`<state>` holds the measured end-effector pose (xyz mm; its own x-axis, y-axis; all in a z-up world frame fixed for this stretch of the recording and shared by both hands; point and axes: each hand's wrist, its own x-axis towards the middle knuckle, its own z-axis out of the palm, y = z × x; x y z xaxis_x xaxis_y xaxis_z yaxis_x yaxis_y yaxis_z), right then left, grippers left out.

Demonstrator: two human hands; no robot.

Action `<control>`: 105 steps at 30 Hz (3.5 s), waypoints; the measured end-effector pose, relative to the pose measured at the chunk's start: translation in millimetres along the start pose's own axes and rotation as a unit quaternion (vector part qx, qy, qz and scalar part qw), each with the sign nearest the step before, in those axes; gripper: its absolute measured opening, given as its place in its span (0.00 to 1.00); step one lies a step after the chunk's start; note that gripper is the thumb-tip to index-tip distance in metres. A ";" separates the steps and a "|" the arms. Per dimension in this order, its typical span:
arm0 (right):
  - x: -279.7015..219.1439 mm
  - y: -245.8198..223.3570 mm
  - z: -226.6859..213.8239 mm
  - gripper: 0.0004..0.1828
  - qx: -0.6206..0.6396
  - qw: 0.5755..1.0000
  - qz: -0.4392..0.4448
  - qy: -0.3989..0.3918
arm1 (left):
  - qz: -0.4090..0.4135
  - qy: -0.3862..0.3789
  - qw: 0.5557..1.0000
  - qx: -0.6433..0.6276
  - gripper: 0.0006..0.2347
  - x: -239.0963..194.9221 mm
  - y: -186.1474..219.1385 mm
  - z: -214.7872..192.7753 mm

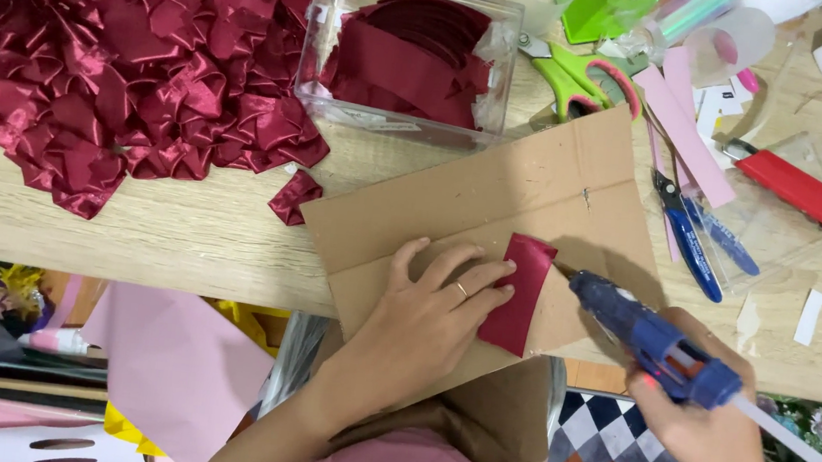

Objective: The person applies hot glue to small red fabric pieces on a cardboard base, then uses a red utility knife to trim the edges. The person repeats this process multiple times, handling fabric pieces one at a time and placing trimmed pieces aside.

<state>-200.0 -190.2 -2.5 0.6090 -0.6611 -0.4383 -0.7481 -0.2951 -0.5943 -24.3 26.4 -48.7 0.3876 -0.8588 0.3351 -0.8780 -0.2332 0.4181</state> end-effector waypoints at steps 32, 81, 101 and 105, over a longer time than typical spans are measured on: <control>-22.8 10.5 23.5 0.08 -0.100 0.966 -0.237 -0.039 | -0.001 -0.001 0.999 0.051 0.22 -2.4 2.2 3.2; 14.6 -54.8 -37.9 0.17 -0.010 0.991 0.023 0.129 | 0.027 -0.009 0.999 0.017 0.19 -4.3 -1.4 0.4; 65.5 -28.6 30.9 0.16 -0.211 0.880 -0.335 0.261 | 0.051 -0.024 0.998 -0.034 0.17 -10.2 -1.3 -11.9; 37.8 -64.3 42.0 0.08 -0.173 0.880 -0.417 0.149 | 0.051 -0.032 0.997 -0.044 0.19 -9.1 -0.9 -13.5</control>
<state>-117.8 -167.2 -9.2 0.9268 -0.2507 0.2797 -0.1401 -0.9217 -0.3618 -23.3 40.6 -40.7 0.2758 -0.9040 0.3268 -0.8831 -0.1041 0.4574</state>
